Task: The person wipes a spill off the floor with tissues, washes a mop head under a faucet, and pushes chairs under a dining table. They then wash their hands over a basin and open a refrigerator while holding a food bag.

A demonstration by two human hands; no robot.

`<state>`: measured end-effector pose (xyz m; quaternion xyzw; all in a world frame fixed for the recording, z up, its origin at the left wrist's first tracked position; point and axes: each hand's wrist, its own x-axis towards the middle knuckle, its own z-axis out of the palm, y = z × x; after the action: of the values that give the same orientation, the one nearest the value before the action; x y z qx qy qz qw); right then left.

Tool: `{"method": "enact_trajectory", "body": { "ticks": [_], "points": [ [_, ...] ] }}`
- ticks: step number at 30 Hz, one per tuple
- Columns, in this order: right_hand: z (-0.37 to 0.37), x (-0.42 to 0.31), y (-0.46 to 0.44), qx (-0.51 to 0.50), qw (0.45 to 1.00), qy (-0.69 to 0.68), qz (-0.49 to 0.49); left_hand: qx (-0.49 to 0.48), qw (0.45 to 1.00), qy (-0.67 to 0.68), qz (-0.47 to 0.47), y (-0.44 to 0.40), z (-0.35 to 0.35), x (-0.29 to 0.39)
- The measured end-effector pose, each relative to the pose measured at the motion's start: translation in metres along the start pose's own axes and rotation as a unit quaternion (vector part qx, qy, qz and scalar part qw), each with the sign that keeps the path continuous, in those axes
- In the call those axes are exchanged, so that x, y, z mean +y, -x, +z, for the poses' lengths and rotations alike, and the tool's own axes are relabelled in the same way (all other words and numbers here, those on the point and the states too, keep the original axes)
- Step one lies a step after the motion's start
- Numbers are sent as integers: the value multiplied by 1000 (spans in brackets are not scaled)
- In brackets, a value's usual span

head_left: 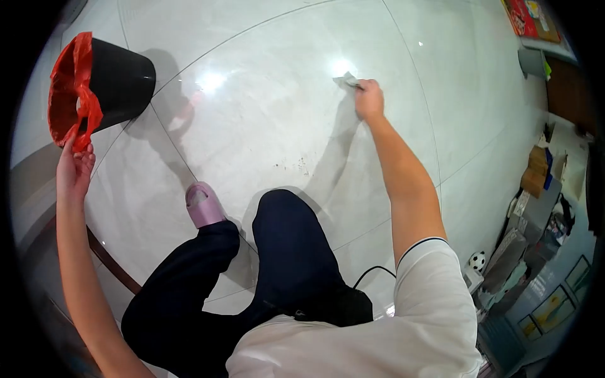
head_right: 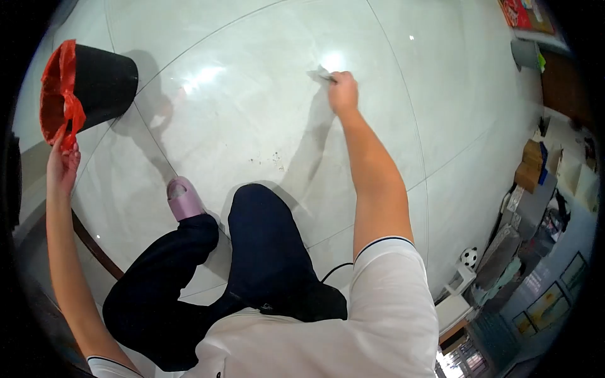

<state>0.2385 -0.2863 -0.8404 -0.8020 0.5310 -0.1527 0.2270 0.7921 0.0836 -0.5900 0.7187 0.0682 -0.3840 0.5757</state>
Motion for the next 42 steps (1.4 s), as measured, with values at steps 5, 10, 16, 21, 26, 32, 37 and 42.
{"method": "enact_trajectory", "body": {
  "ticks": [5, 10, 16, 21, 26, 32, 37, 42],
  "points": [
    [28, -32, 119, -6, 993, -33, -113, 23, 998, 55, 15, -49, -49, -14],
    [21, -73, 192, -92, 991, -73, -62, 38, 995, 77, 57, -17, 10, 9],
    [2, -26, 261, -22, 987, -73, 144, 98, 995, -23, 3, -70, -34, -12],
    [20, -56, 268, -67, 975, -2, 213, 88, 995, -56, 2, 9, 21, -31],
    [62, -111, 230, -37, 979, -71, 185, 18, 997, -74, -2, 63, 76, -61],
    [47, -170, 182, -128, 929, -221, 267, -55, 991, -66, -102, 110, 105, -56],
    [-69, -270, 134, -170, 781, -549, 244, 8, 965, -252, -73, 193, 102, -33],
    [-131, -398, 70, -181, 839, -513, 1, -122, 967, -181, 131, 191, 118, -8]
  ]
}}
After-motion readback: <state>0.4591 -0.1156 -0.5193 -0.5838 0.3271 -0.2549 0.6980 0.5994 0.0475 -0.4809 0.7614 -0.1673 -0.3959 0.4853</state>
